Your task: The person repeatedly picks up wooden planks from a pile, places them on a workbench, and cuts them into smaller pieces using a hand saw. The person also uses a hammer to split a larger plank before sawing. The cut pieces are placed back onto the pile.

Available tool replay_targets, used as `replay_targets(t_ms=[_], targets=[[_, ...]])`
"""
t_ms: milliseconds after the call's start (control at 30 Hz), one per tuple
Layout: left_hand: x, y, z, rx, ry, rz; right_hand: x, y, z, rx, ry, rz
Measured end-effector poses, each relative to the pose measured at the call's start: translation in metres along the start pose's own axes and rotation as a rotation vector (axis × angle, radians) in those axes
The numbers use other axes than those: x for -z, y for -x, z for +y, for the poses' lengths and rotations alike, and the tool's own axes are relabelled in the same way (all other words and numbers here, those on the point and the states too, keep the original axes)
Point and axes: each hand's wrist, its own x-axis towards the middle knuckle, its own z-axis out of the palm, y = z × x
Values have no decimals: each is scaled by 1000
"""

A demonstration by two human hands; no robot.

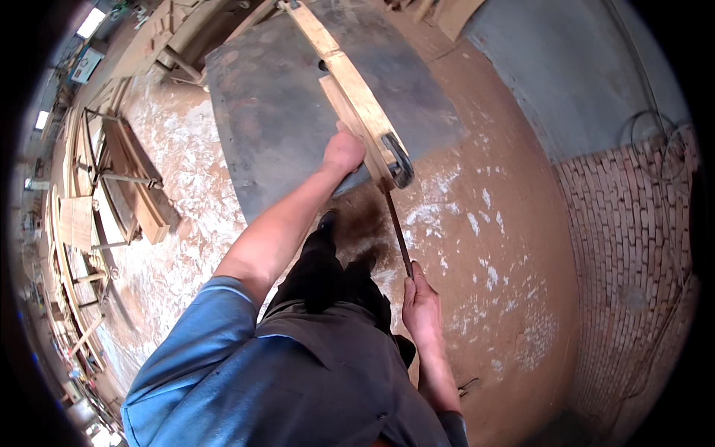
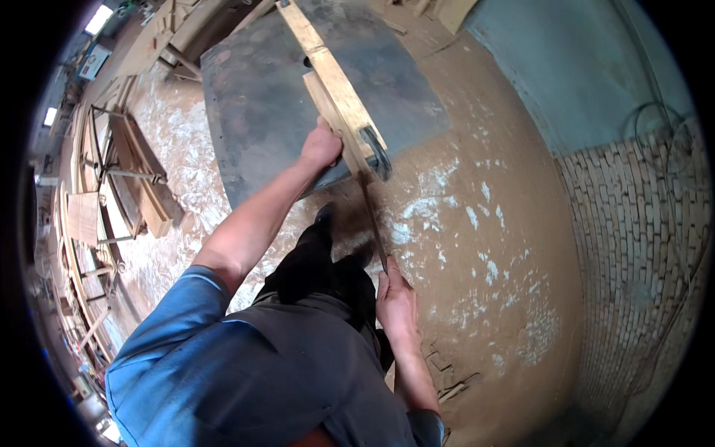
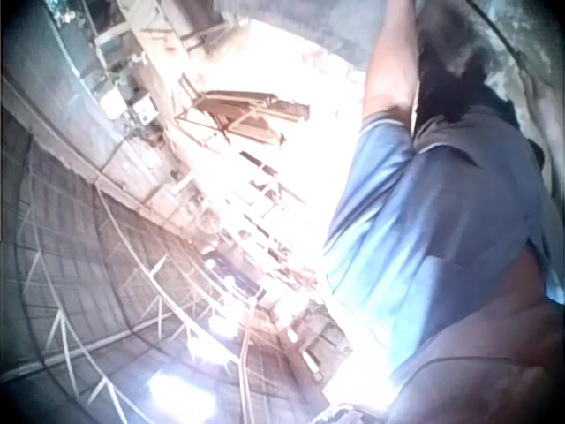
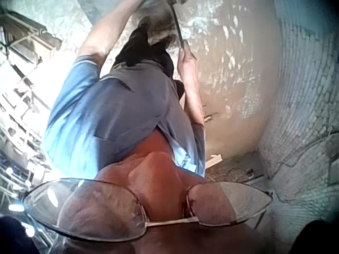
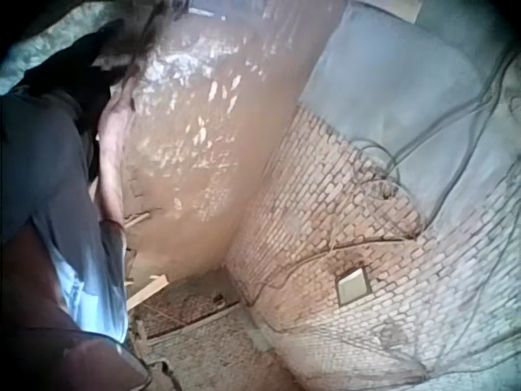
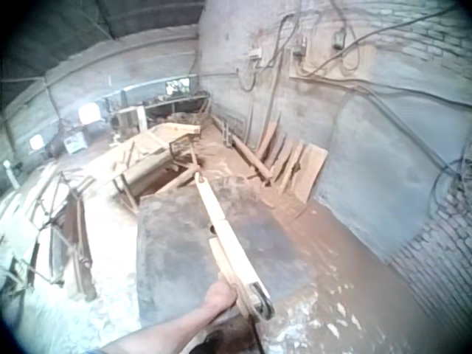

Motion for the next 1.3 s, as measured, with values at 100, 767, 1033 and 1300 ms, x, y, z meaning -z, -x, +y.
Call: replay_targets(t_ms=[100, 767, 1033, 1300], targets=[[5, -11, 0, 26, -17, 16, -8, -8, -2, 51, -10, 31], [66, -118, -6, 30, -93, 44, -22, -95, -78, 145, 86, -57], [103, -169, -2, 45, -92, 33, -42, -139, -114, 279, 46, 52], [133, -221, -4, 50, -69, 56, -48, -179, -163, 250, 104, 18]])
